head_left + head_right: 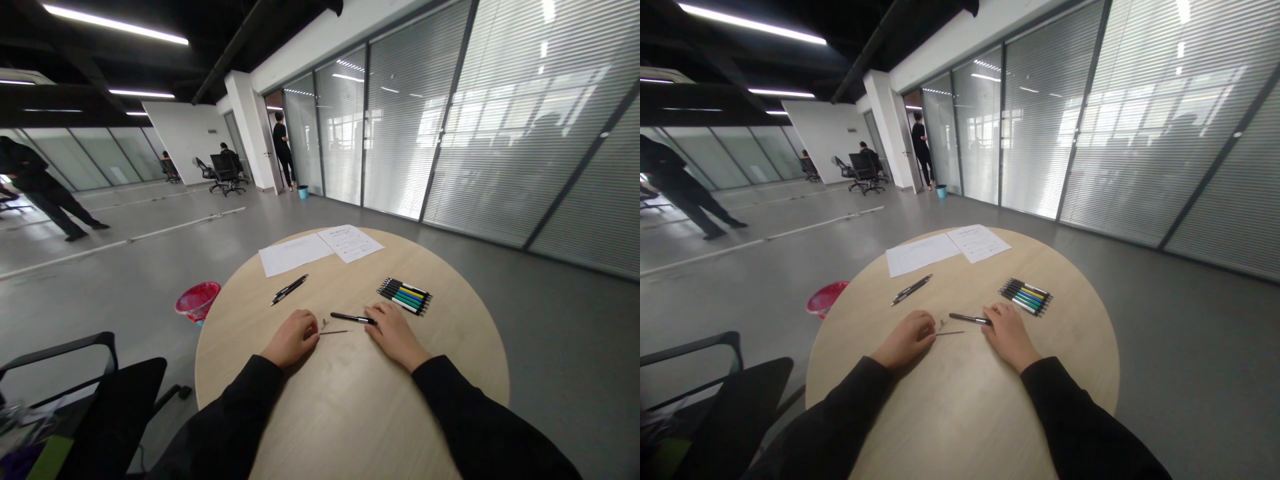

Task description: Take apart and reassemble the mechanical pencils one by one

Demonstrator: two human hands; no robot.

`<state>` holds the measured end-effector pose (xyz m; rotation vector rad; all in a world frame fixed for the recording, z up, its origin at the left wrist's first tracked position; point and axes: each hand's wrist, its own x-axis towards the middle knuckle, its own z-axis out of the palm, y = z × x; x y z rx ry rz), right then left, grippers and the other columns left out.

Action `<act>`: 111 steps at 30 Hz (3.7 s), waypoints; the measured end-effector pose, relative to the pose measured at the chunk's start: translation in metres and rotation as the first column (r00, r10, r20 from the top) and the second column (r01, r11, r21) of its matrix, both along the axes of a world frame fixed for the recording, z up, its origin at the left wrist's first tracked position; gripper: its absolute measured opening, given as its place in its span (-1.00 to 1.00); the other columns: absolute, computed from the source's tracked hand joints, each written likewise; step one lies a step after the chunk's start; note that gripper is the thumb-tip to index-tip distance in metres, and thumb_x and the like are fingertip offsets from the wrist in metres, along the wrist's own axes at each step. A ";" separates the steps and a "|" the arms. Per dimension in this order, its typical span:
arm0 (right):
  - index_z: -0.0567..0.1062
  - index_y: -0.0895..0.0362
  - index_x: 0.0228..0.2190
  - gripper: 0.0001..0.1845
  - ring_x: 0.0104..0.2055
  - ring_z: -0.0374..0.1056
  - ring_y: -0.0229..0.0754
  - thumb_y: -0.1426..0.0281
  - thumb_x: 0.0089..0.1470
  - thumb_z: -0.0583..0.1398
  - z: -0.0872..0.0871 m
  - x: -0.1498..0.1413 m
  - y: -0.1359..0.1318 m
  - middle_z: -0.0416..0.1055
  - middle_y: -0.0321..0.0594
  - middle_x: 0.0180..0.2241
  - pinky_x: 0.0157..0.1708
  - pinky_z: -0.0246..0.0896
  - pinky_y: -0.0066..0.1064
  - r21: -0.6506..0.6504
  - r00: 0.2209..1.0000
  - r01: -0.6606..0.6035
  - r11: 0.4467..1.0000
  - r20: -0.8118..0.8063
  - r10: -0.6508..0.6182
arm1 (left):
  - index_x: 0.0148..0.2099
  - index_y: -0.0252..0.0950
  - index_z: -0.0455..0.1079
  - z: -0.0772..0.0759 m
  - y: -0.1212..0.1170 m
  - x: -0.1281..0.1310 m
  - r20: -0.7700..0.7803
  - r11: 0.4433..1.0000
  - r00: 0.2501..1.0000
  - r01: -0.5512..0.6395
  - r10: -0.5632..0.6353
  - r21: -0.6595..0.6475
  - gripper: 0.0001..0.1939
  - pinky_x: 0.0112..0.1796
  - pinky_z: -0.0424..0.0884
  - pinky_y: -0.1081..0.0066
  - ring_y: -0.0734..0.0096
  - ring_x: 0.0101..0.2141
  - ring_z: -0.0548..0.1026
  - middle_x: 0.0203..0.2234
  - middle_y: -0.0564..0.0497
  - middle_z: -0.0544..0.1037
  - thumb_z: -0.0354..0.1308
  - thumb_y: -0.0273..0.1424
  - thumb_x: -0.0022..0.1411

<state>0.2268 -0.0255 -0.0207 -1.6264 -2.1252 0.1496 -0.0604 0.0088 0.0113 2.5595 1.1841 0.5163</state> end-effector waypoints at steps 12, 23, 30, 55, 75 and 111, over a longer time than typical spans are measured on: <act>0.50 0.13 -0.36 -0.90 -0.16 0.30 -0.05 0.44 0.15 0.16 -0.006 0.002 0.004 0.44 -0.13 -0.29 -0.08 0.14 -0.27 0.033 0.997 0.063 0.997 -0.039 -0.062 | -0.30 -0.25 0.42 0.002 -0.003 0.005 -0.116 0.999 0.993 0.015 -0.012 0.033 -0.89 -0.16 0.36 0.29 0.22 -0.20 0.42 -0.29 -0.08 0.49 0.07 -0.43 0.26; 0.43 0.09 -0.34 -0.90 -0.34 0.39 -0.12 0.43 0.04 0.12 -0.014 0.010 0.008 0.48 -0.23 -0.39 -0.31 0.24 -0.35 -0.049 0.888 0.072 0.996 -0.451 -0.087 | -0.31 -0.26 0.37 -0.005 -0.001 0.008 -0.161 0.995 0.986 0.061 -0.048 0.079 -0.81 -0.20 0.36 0.30 0.25 -0.25 0.41 -0.31 -0.10 0.47 -0.03 -0.44 0.33; 0.43 0.10 -0.33 -0.85 -0.38 0.37 -0.14 0.46 -0.01 0.11 -0.020 0.013 0.010 0.46 -0.23 -0.38 -0.35 0.26 -0.35 -0.020 0.862 0.082 0.996 -0.500 -0.081 | -0.30 -0.28 0.34 -0.009 -0.004 0.008 -0.124 0.995 0.992 0.030 -0.017 0.099 -0.76 -0.22 0.36 0.28 0.26 -0.32 0.41 -0.37 -0.10 0.47 -0.12 -0.41 0.37; 0.48 0.09 -0.24 -0.80 -0.15 0.42 -0.06 0.46 0.15 0.08 -0.003 0.011 0.003 0.53 -0.17 -0.24 -0.09 0.25 -0.27 -0.042 0.933 0.007 0.999 -0.359 -0.022 | -0.18 -0.32 0.46 -0.006 0.013 -0.008 0.603 0.921 0.697 -0.273 0.388 -0.277 -0.68 -0.28 0.41 0.38 0.35 -0.35 0.46 -0.38 -0.02 0.51 0.11 -0.16 0.23; 0.52 0.10 -0.28 -0.82 -0.19 0.43 -0.07 0.50 0.11 0.13 -0.012 0.009 0.004 0.54 -0.17 -0.26 -0.14 0.26 -0.27 0.046 0.891 -0.058 0.997 -0.449 0.072 | -0.21 -0.35 0.50 -0.003 0.008 -0.004 0.728 0.908 0.552 -0.337 0.406 -0.250 -0.67 -0.35 0.39 0.43 0.40 -0.42 0.45 -0.48 0.01 0.51 0.19 -0.15 0.21; 0.50 0.11 -0.25 -0.81 -0.15 0.39 -0.09 0.53 0.16 0.11 -0.003 -0.001 -0.005 0.51 -0.15 -0.22 -0.07 0.25 -0.27 0.055 0.924 -0.134 0.989 -0.355 0.144 | -0.23 -0.31 0.49 -0.008 -0.006 0.023 0.570 0.970 0.786 -0.171 0.240 -0.172 -0.82 -0.30 0.40 0.41 0.38 -0.37 0.49 -0.39 -0.04 0.57 0.15 -0.31 0.24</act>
